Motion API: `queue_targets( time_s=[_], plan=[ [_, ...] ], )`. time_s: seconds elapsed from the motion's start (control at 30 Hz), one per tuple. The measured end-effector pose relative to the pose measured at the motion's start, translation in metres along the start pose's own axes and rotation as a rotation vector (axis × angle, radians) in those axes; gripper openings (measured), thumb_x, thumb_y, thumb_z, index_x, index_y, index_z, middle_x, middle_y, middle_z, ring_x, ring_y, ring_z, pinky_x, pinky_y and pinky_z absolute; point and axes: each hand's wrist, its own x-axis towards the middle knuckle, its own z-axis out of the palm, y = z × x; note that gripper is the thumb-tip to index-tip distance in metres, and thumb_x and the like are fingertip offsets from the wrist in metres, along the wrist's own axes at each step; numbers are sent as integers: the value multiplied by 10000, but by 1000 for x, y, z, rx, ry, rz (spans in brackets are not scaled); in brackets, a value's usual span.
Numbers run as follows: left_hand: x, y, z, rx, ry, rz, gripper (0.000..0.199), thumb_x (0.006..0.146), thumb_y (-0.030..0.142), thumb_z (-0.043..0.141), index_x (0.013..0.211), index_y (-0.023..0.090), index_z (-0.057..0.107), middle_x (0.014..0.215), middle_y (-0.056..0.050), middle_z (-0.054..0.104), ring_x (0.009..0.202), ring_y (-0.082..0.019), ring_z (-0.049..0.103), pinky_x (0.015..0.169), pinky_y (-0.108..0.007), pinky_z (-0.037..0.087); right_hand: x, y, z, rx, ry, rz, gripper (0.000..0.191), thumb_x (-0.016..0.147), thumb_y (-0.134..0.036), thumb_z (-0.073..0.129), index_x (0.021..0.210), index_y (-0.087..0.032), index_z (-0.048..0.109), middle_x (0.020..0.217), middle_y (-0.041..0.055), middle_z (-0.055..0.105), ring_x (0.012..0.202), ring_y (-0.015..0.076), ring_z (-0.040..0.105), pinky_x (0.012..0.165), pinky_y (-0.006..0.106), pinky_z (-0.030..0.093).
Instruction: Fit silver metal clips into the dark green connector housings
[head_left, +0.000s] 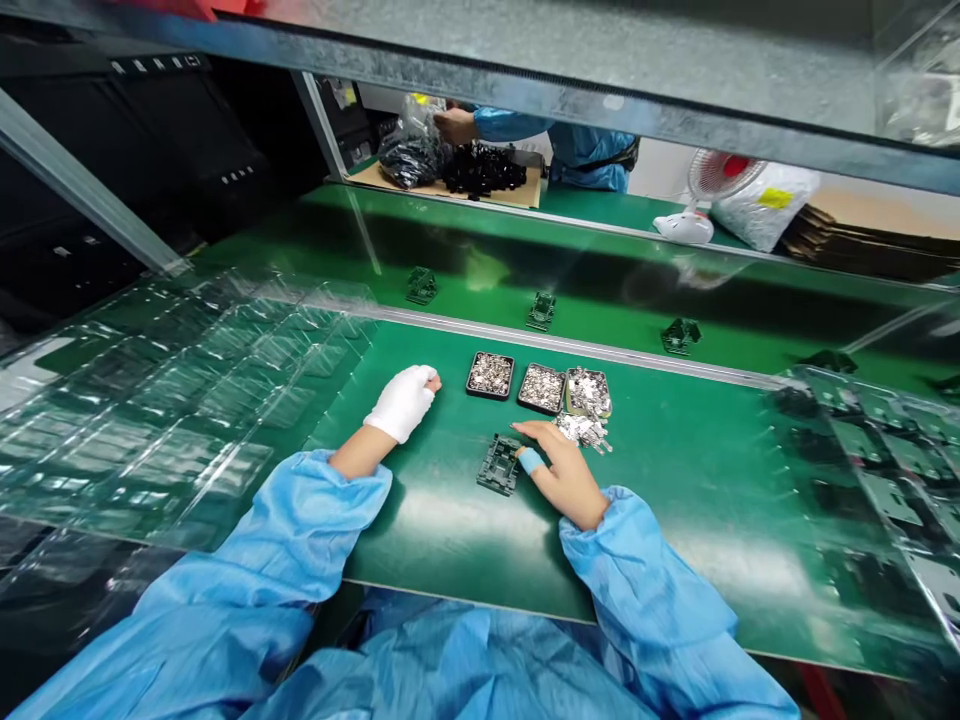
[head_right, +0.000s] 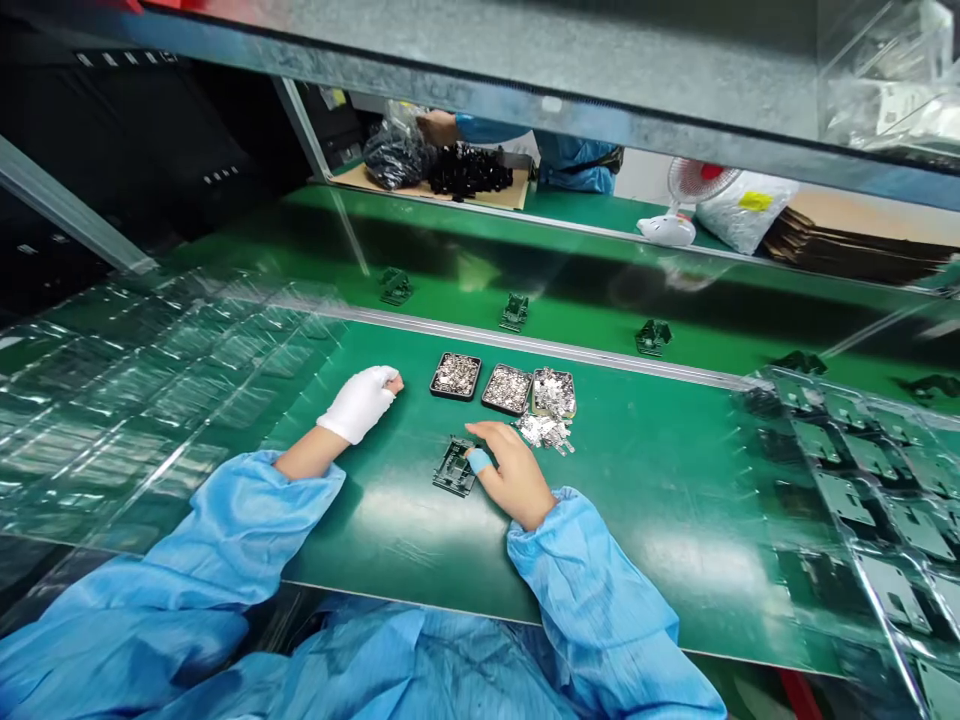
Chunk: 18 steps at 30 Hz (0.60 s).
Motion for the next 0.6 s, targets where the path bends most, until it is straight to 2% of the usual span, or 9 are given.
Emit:
queue_targets(
  time_s=[0.1, 0.13, 0.23, 0.3, 0.43, 0.6],
  plan=[
    [-22, 34, -10, -169, 50, 107, 195, 867, 256, 398, 723, 189, 511, 747, -21, 576, 729, -165, 549, 689, -279, 430, -1, -7, 2, 121, 80, 43, 292, 909, -289, 476, 1181, -233, 568, 1114, 93, 633, 1040, 211, 594, 934, 410, 476],
    [-31, 48, -11, -290, 66, 176, 205, 876, 275, 403, 724, 191, 512, 741, -14, 570, 717, -159, 546, 683, -277, 435, -1, -10, 3, 211, 83, 65, 294, 909, -300, 480, 1186, -237, 555, 1092, 87, 640, 1006, 198, 608, 917, 397, 484],
    [-57, 85, -7, -547, 35, 438, 217, 877, 300, 452, 705, 194, 530, 729, -8, 571, 696, -151, 546, 678, -282, 450, -4, -18, 10, 556, 85, 149, 281, 889, -385, 520, 1121, -226, 541, 960, 62, 657, 848, 162, 641, 797, 336, 523],
    [-68, 99, -1, -604, 29, 538, 238, 887, 302, 453, 691, 196, 536, 726, -17, 574, 700, -154, 553, 683, -290, 461, -5, -22, 14, 714, 125, 213, 286, 837, -445, 586, 1002, -214, 552, 832, 35, 642, 732, 145, 632, 701, 299, 525],
    [-72, 105, 4, -622, 85, 565, 251, 897, 308, 447, 693, 203, 550, 716, -24, 571, 686, -161, 550, 665, -306, 476, -5, -26, 15, 799, 185, 293, 328, 729, -487, 688, 840, -207, 558, 684, -3, 606, 615, 132, 599, 621, 282, 505],
    [-73, 97, 4, -594, 204, 570, 228, 879, 300, 484, 692, 204, 574, 754, -32, 566, 717, -169, 539, 658, -310, 477, -3, -25, 14, 865, 158, 325, 314, 697, -461, 722, 774, -203, 561, 683, -5, 616, 605, 124, 597, 621, 278, 502]
  ],
)
